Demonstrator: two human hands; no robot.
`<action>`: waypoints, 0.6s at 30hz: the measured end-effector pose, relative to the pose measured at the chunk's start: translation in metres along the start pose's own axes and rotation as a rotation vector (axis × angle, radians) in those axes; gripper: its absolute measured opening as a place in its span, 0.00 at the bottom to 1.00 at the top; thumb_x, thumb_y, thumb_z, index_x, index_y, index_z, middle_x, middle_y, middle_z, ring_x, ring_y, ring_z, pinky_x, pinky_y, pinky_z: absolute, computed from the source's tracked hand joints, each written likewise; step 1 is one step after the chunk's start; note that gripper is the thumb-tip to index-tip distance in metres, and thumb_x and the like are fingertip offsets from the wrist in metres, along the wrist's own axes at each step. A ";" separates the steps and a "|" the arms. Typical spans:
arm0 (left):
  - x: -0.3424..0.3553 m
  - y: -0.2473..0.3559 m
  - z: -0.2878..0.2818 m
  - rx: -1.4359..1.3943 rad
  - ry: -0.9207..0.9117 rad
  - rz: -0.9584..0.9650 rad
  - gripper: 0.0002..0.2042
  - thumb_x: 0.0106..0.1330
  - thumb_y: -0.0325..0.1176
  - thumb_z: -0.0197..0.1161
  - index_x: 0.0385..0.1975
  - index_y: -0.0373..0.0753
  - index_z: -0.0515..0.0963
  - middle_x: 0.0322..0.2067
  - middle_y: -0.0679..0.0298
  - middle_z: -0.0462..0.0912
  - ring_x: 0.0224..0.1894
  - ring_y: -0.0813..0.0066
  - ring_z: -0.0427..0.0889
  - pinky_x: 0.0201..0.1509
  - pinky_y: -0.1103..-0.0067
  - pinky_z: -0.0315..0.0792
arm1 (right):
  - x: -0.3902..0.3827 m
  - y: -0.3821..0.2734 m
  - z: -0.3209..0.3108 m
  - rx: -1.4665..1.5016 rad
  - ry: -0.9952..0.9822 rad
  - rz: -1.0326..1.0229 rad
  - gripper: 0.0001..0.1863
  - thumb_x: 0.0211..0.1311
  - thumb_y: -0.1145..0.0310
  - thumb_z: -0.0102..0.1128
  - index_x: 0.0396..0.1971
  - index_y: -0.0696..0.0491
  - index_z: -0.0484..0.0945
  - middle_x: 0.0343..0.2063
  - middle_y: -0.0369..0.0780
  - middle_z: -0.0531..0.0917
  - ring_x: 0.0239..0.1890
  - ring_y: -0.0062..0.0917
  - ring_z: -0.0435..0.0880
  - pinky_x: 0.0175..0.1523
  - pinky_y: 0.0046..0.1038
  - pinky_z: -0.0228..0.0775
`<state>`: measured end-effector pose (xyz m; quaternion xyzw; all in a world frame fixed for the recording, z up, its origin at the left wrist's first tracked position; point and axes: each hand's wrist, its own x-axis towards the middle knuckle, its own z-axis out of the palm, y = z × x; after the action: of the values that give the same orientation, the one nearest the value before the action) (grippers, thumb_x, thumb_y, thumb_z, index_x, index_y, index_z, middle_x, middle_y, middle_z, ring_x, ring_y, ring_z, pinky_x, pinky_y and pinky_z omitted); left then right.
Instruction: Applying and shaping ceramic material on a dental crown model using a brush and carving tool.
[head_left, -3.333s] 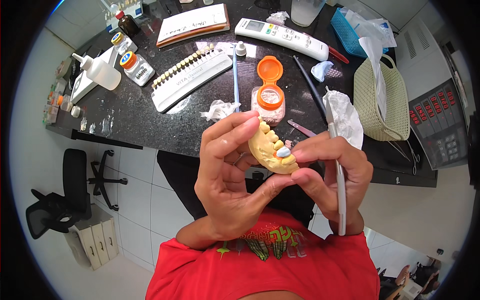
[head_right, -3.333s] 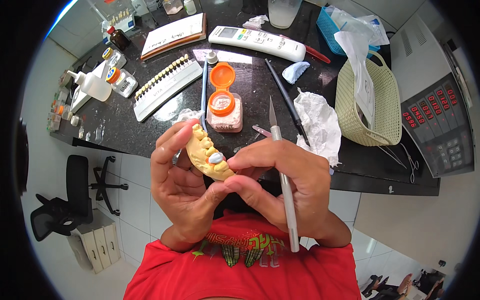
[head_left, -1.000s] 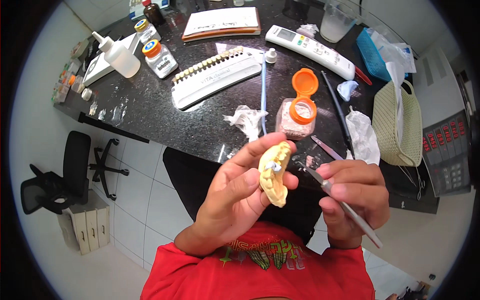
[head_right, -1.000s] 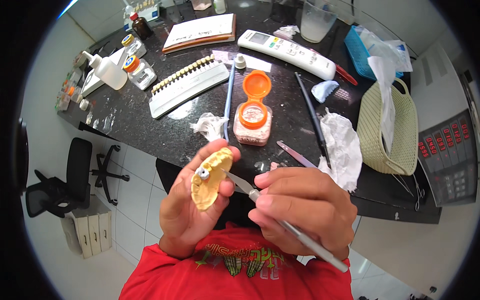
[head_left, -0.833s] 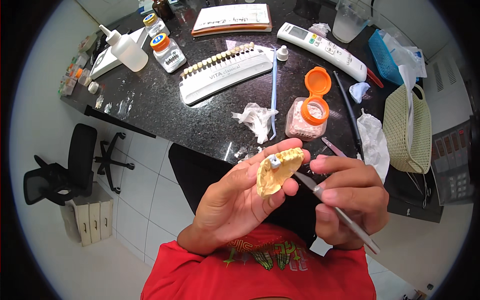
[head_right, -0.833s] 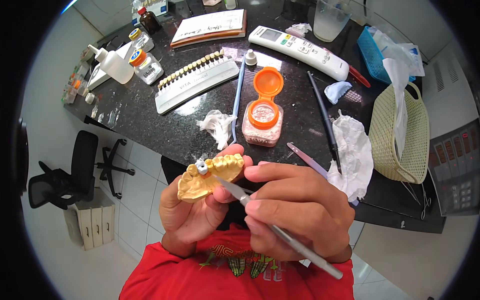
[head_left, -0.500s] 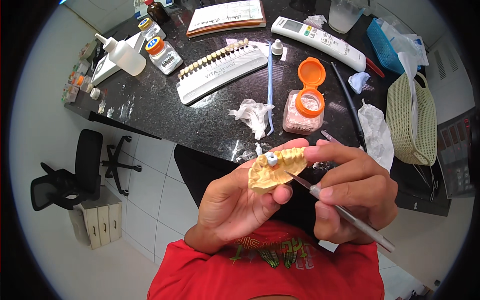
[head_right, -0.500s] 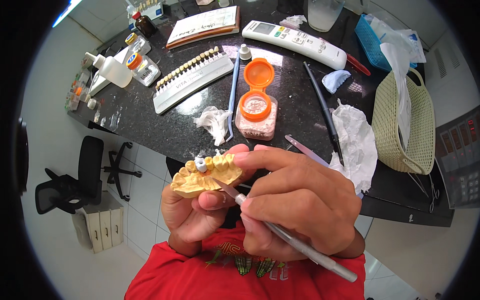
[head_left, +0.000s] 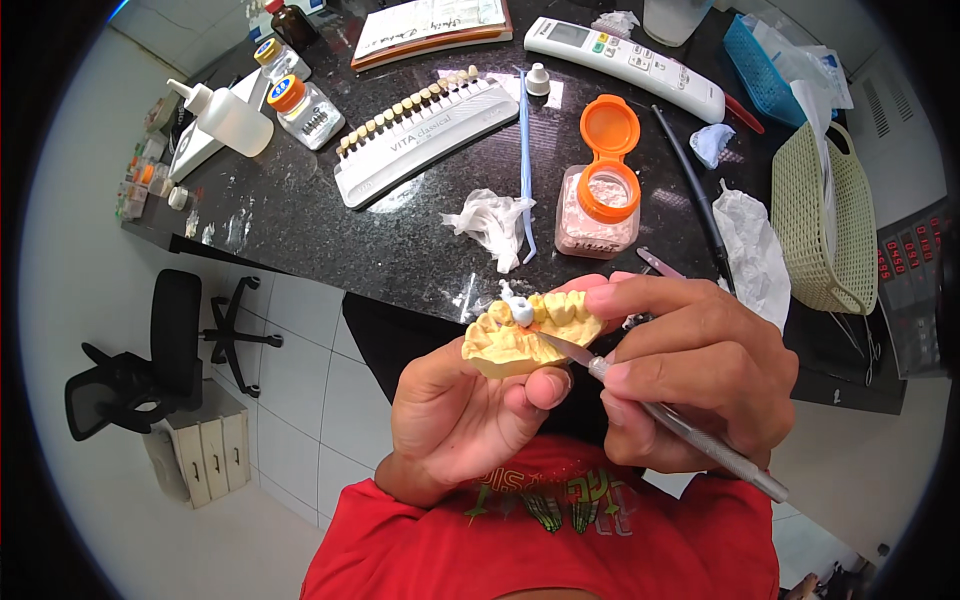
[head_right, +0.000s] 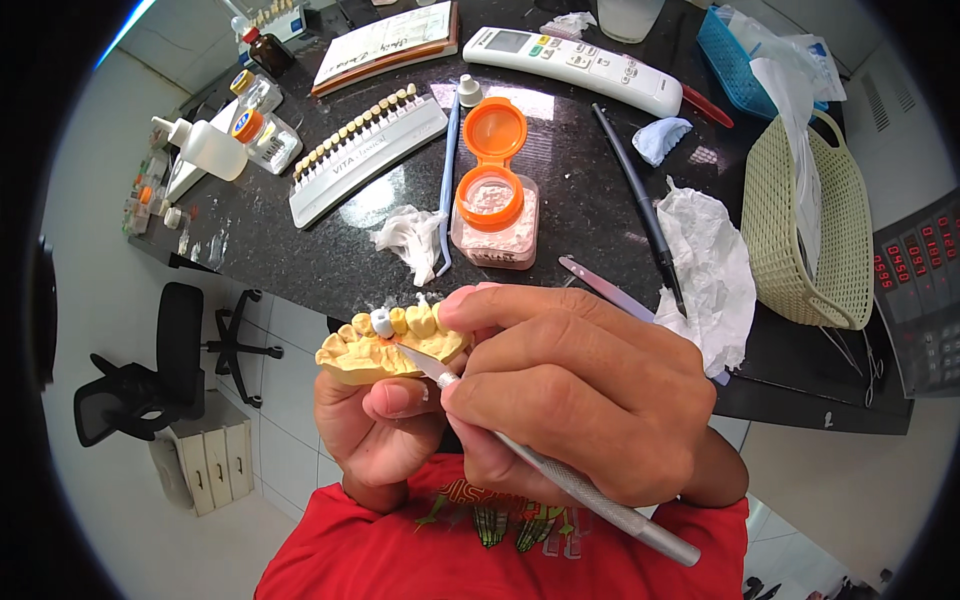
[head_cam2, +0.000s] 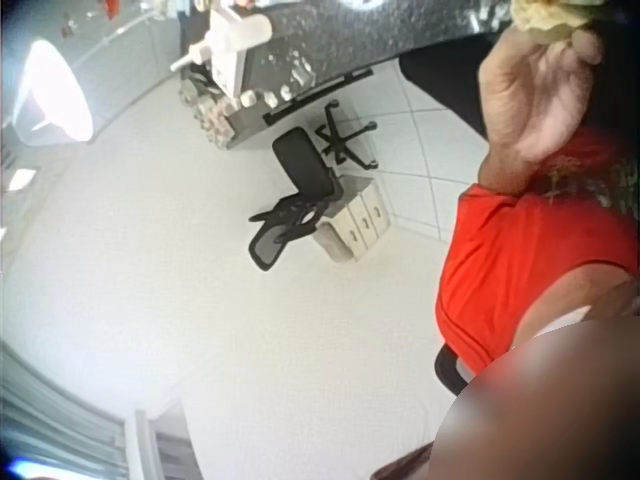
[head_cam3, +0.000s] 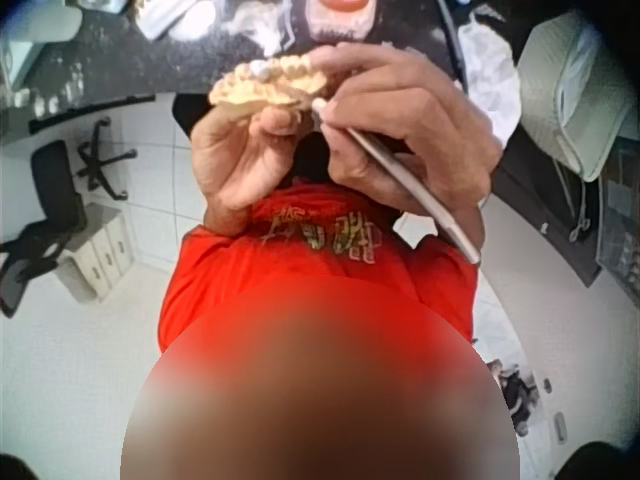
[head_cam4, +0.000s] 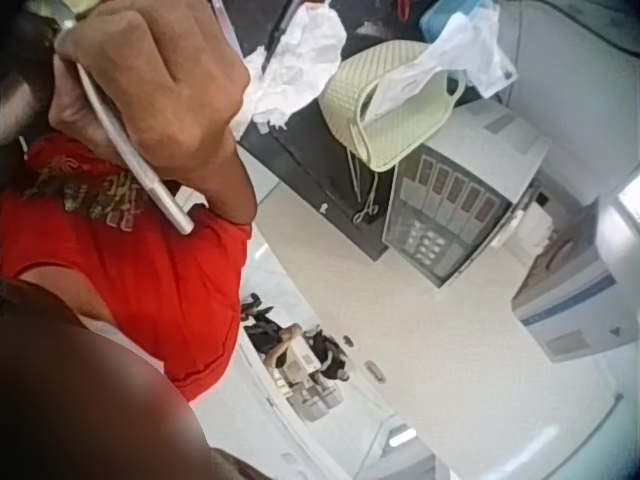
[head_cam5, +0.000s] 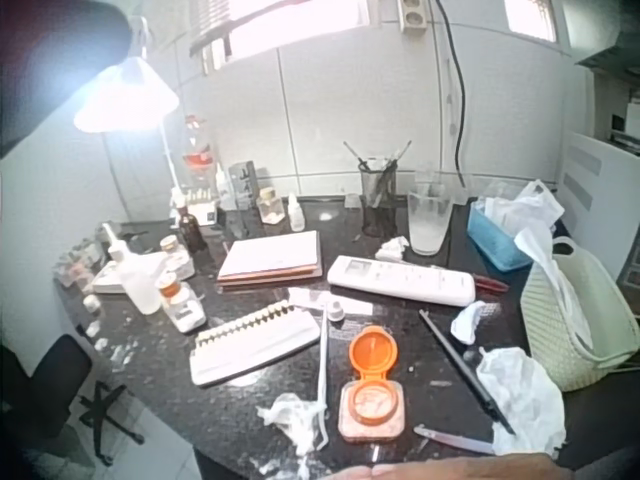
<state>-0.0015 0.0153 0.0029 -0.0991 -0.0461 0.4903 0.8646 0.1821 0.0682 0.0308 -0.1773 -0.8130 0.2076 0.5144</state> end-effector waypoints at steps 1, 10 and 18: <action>0.000 0.000 0.000 -0.002 0.001 -0.002 0.32 0.68 0.30 0.50 0.67 0.26 0.43 0.59 0.47 0.64 0.46 0.64 0.79 0.52 0.78 0.77 | 0.000 0.000 0.000 -0.008 -0.008 0.003 0.12 0.45 0.77 0.66 0.32 0.58 0.76 0.22 0.41 0.81 0.34 0.40 0.86 0.41 0.39 0.81; 0.000 -0.003 0.009 0.027 0.176 0.052 0.25 0.67 0.31 0.50 0.61 0.28 0.57 0.56 0.42 0.67 0.35 0.72 0.82 0.42 0.79 0.81 | 0.002 -0.001 0.000 -0.010 -0.025 0.003 0.12 0.45 0.78 0.66 0.32 0.58 0.75 0.23 0.41 0.81 0.35 0.39 0.85 0.41 0.39 0.82; 0.000 -0.002 0.005 0.051 0.171 0.075 0.25 0.67 0.30 0.51 0.61 0.27 0.57 0.55 0.42 0.67 0.38 0.71 0.82 0.42 0.80 0.82 | 0.002 -0.002 0.000 -0.035 -0.059 -0.006 0.14 0.45 0.79 0.67 0.34 0.57 0.75 0.24 0.41 0.80 0.37 0.41 0.85 0.42 0.40 0.81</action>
<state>-0.0007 0.0146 0.0083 -0.1203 0.0442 0.5129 0.8488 0.1814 0.0674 0.0331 -0.1776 -0.8319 0.1970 0.4874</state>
